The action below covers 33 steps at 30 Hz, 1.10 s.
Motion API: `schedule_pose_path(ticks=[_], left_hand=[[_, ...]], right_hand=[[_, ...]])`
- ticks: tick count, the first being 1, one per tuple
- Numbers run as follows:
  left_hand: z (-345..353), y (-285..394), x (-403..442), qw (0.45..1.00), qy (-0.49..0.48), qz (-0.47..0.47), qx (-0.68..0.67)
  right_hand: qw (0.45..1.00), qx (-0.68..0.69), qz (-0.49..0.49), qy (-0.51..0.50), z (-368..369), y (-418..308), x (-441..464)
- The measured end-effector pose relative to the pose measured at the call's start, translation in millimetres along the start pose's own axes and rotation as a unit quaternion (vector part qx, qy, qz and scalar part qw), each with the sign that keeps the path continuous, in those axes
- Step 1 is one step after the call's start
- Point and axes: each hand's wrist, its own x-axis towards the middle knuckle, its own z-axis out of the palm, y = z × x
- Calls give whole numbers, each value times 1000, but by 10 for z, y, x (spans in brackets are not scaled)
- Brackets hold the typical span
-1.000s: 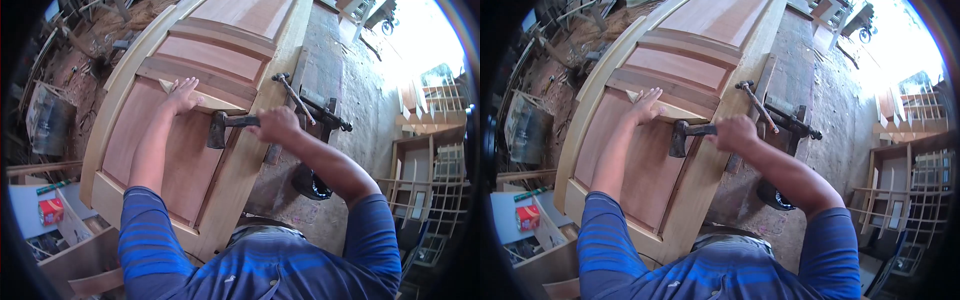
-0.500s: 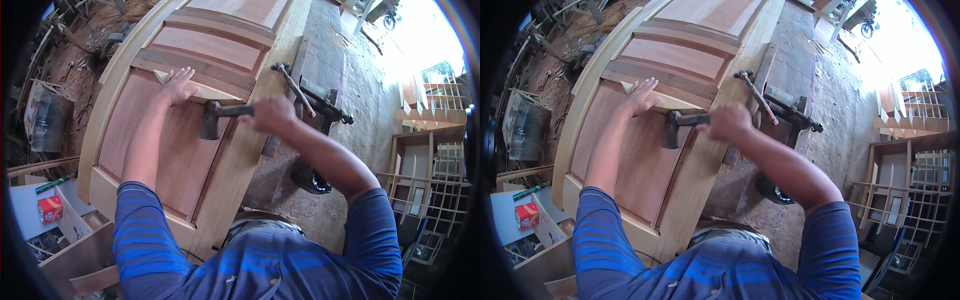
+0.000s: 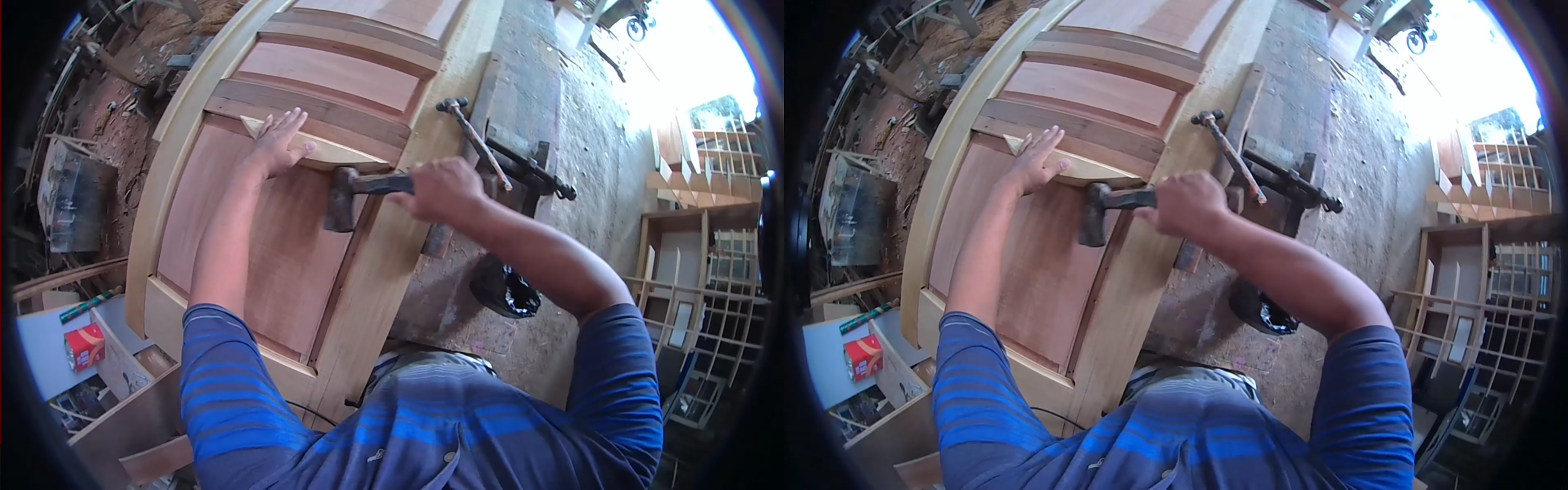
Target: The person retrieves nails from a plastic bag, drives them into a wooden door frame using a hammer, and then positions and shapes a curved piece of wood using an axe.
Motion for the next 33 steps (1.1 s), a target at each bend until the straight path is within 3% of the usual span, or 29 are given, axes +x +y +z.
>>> schedule_pose_path(ticks=[3, 5, 8, 11, 14, 16, 19, 22, 26, 33], left_hand=[[2, -37, -20, 1000, -3, -1, -18], [72, 27, -44, 1000, -14, 6, -26], [51, -12, -23, 1000, -8, 12, -9], [167, -13, -37, 1000, -5, 23, -2], [24, -56, -50, 1000, 0, 7, -2], [34, 0, -11, 1000, -19, 4, 10], [18, -34, -52, 1000, -14, 17, -20], [33, -31, -78, 999, 17, 33, -28], [-3, 32, -130, 998, 30, 45, -27], [-157, 154, -151, 997, 25, 51, -48]], right_hand=[[999, 46, 6, 20, 210, -277, -190], [992, 58, -77, -80, 314, -605, -362], [955, -21, -282, -93, 470, -791, -417], [990, 22, -115, -74, 415, -138, -60], [999, -2, -34, 15, -60, 49, 137], [999, 23, 25, 35, -7, 117, -41], [996, 85, 10, 37, 177, -58, -146], [990, 122, 9, -66, 115, -127, -342], [991, 125, -42, -16, 433, -62, -412], [980, 161, -98, -68, 419, 59, -333]])
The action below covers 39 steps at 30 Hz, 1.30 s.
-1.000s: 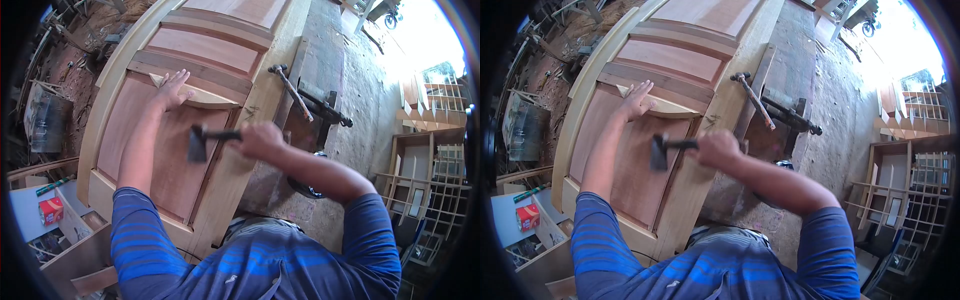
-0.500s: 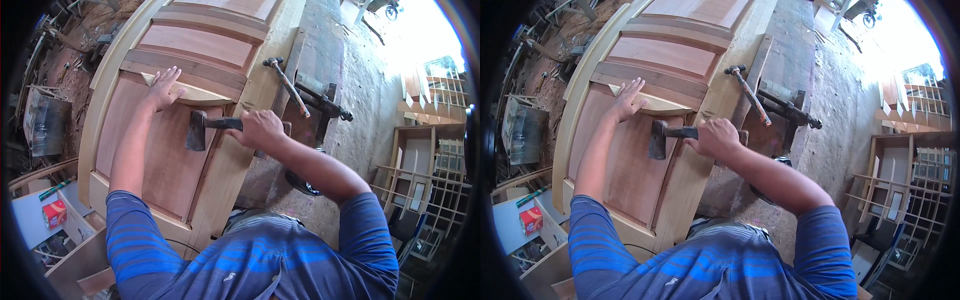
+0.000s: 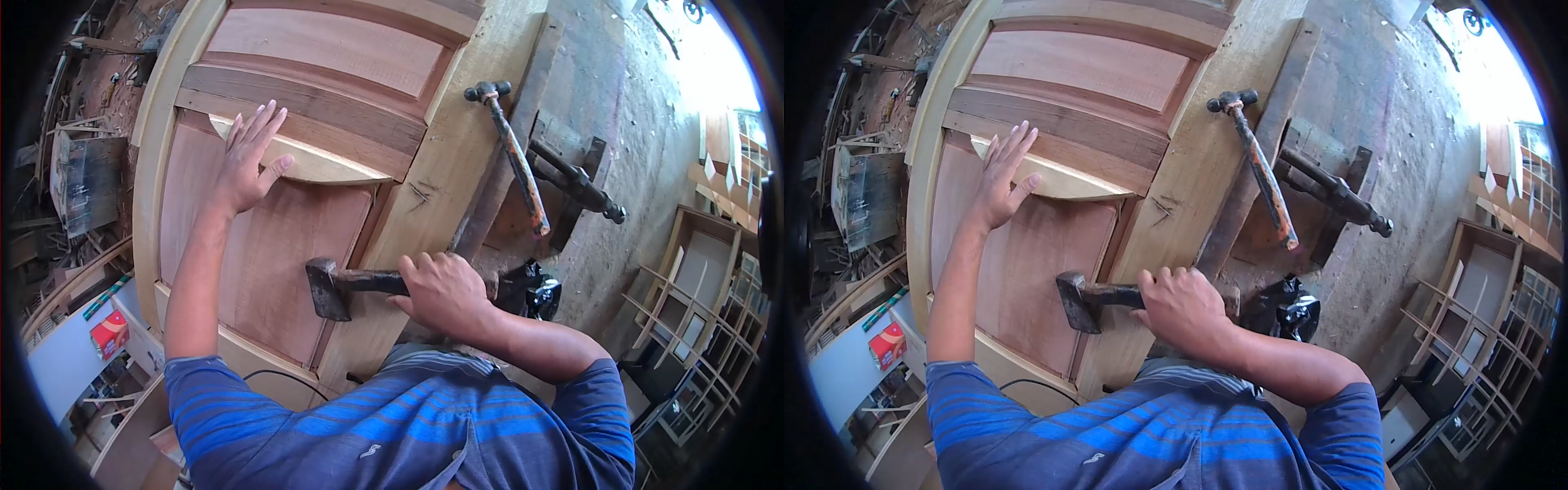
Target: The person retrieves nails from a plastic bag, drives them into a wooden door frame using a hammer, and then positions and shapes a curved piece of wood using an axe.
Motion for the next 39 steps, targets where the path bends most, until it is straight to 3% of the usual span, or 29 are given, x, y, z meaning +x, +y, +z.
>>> schedule_pose_path(ticks=[8, 11, 16, 25, 28, 32, 36, 39], left_hand=[[-100, 296, 8, 999, -3, 19, 46], [-126, 402, -12, 999, -11, 9, 32], [-90, 289, -228, 998, -18, -32, 44], [-221, 156, -726, 976, -26, -208, 65], [-250, 328, -746, 977, 17, -210, 36], [-175, 558, -549, 992, 28, -120, 2], [241, 531, -447, 989, 53, -87, 110], [286, 483, -443, 988, 61, -83, 113]], right_hand=[[997, -5, -72, -28, -45, 159, 56], [995, -5, -92, 23, -22, 176, 56], [997, 12, -77, 4, -46, 153, 54], [998, 17, -61, -5, -66, 116, 50], [998, 16, -55, -11, -52, 106, 56], [998, 19, -56, -14, -46, 123, 67], [998, 25, -64, -9, -75, 137, 72], [997, 30, -66, -11, -84, 150, 76]])
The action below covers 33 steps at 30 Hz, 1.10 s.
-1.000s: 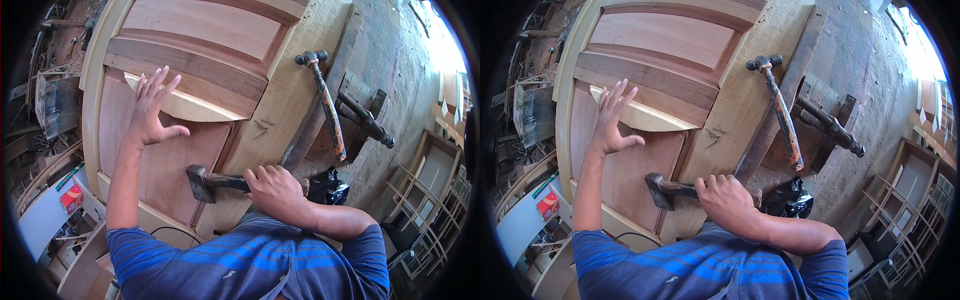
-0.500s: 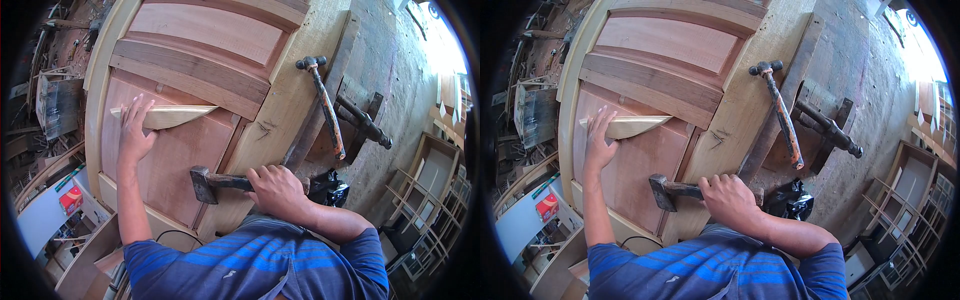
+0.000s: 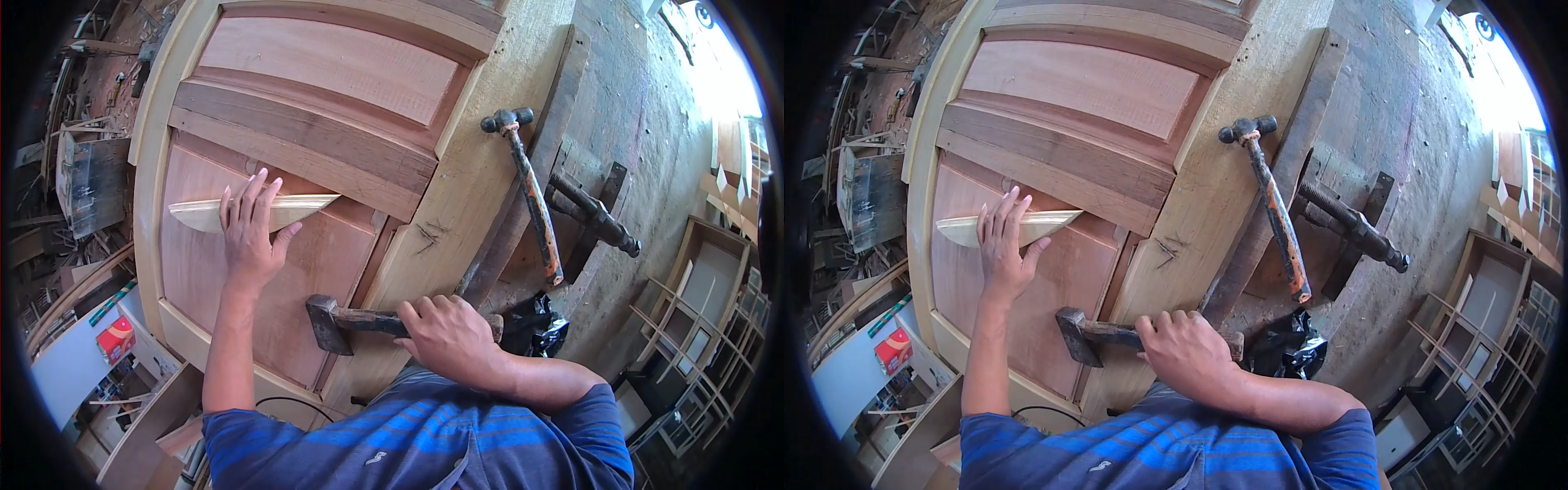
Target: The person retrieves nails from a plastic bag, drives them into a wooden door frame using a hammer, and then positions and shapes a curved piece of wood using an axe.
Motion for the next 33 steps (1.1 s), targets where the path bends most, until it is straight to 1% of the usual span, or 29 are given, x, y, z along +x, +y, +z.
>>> schedule_pose_path(ticks=[9, 11, 14, 17, 20, 21, 22, 24, 25, 27, 28, 29, 30, 32, 33], left_hand=[[19, -12, 8, 1000, 4, 10, 13], [14, -5, 13, 1000, 6, 11, 18], [6, -6, 21, 1000, 15, 14, 16], [10, -2, -2, 999, 25, 20, 8], [45, -45, -24, 999, 22, 24, 3], [40, -63, -34, 1000, 18, 25, 1], [7, -65, -33, 1000, 10, 23, -18], [-54, -40, -46, 998, -7, 17, -57], [-39, -35, -71, 999, 7, 18, -48], [26, -2, -98, 999, 38, 14, -28], [-3, 173, -95, 995, 47, 38, -77], [29, 438, -129, 989, 52, 61, -125], [65, 751, -168, 980, 53, 84, -173], [260, 1464, -254, 955, 58, 124, -265], [256, 1870, -279, 943, 33, 95, -317]], right_hand=[[1000, 5, -10, 4, 7, 40, 17], [1000, -3, -8, 14, 38, 32, 11], [997, -23, -28, 65, 105, 55, -5], [998, 12, -11, 60, 29, 61, -43], [993, 86, 74, -8, -203, -37, -242], [984, 135, 114, -5, -169, -43, -372], [976, 185, 105, 48, -63, -27, -537], [945, 279, 80, 151, 297, 41, -910], [923, 328, 62, 191, 490, 91, -1075], [880, 418, 119, 190, 623, 26, -1478], [854, 462, 145, 189, 702, -9, -1658], [804, 527, 187, 202, 832, -64, -1834], [738, 606, 196, 222, 1009, -73, -1952], [652, 698, 196, 222, 1226, -54, -2179], [659, 696, 179, 220, 1219, -83, -2238]])
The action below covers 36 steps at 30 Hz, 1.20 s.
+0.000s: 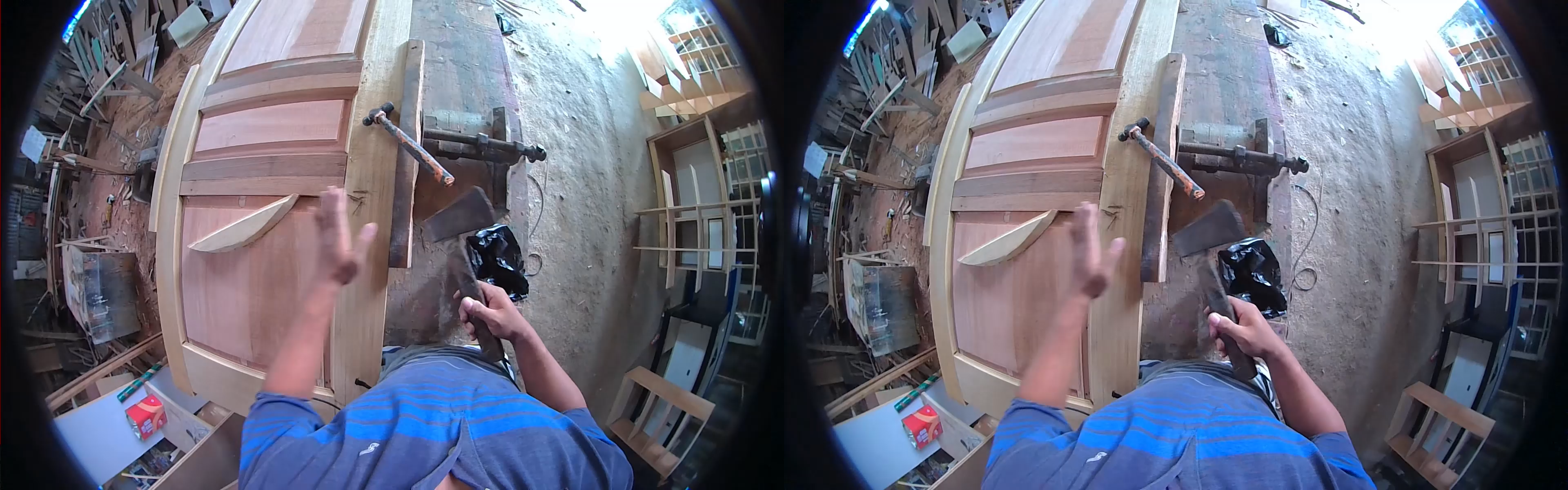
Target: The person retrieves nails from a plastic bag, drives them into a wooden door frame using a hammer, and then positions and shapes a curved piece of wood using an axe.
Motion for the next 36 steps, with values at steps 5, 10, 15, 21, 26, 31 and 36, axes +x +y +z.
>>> schedule_pose_path(ticks=[5, 10, 15, 21, 26, 31, 36], left_hand=[[877, 611, 291, 996, 17, -89, -26], [828, 725, 290, 994, 58, -72, 53], [831, 742, 300, 991, 77, -79, 73], [866, 701, 291, 990, 76, -79, 94], [838, 733, 318, 991, 81, -69, 85], [854, 732, 294, 990, 89, -77, 79], [919, 695, 285, 986, 102, -89, 94]], right_hand=[[981, 183, -27, 58, -62, 423, 473], [959, 255, -53, 107, 58, 337, 695], [894, 366, -161, 201, 12, 301, 740], [981, 153, -75, 88, 727, 517, 1055], [960, 221, -97, 142, 161, 207, 786], [874, 335, -233, 264, -136, 708, 1106], [958, 260, -3, 118, 452, 484, 1058]])
